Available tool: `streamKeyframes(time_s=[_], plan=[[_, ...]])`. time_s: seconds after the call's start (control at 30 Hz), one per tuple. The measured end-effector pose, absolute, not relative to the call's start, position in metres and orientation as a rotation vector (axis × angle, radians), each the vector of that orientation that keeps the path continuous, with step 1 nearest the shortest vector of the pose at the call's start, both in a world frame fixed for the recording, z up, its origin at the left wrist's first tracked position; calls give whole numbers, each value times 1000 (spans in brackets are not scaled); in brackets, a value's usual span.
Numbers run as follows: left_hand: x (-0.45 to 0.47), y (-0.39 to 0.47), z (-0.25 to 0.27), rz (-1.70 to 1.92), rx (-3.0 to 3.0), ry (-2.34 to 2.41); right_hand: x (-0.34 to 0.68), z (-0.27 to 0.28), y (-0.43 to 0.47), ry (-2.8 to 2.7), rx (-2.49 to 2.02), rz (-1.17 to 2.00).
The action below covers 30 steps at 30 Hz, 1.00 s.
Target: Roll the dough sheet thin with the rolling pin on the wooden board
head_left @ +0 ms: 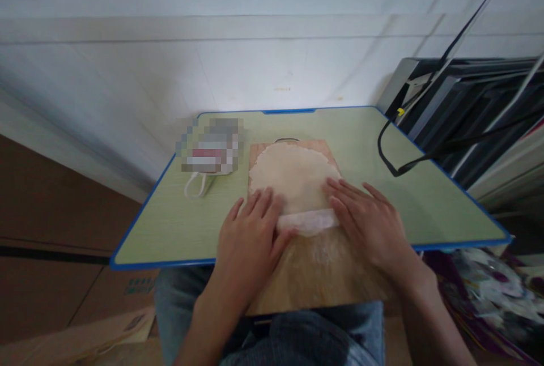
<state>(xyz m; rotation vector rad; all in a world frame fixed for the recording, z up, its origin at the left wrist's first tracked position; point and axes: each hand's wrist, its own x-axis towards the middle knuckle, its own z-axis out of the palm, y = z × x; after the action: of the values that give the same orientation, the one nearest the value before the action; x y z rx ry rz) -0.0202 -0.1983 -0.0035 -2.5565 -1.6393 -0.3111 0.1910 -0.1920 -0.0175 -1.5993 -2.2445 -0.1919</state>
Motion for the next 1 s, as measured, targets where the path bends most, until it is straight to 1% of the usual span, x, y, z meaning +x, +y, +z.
streamKeyframes(time_s=[0.13, 0.23, 0.4, 0.5, 0.6, 0.77, 0.9, 1.0], plan=[[-15, -228, -11, -325, -2455, -1607, 197, -26, -225, -2266, -1508, -221], [-12, -227, -11, -301, -2422, -1646, 201, -26, -225, -2294, -1486, -204], [-10, -194, -1, -255, -2459, -1699, 201, -16, -182, -2333, -1513, -104], [-11, -174, 4, -239, -2494, -1701, 200, -14, -151, -2371, -1505, -127], [-12, -166, 6, -217, -2510, -1719, 199, -16, -140, -2399, -1518, -129], [-9, -193, -3, -294, -2491, -1729, 198, -19, -175, -2305, -1555, -191], [-9, -230, -14, -425, -2421, -1635, 202, -27, -216, -2295, -1493, -238], [-11, -244, -20, -489, -2397, -1562, 206, -32, -229, -2294, -1455, -271]])
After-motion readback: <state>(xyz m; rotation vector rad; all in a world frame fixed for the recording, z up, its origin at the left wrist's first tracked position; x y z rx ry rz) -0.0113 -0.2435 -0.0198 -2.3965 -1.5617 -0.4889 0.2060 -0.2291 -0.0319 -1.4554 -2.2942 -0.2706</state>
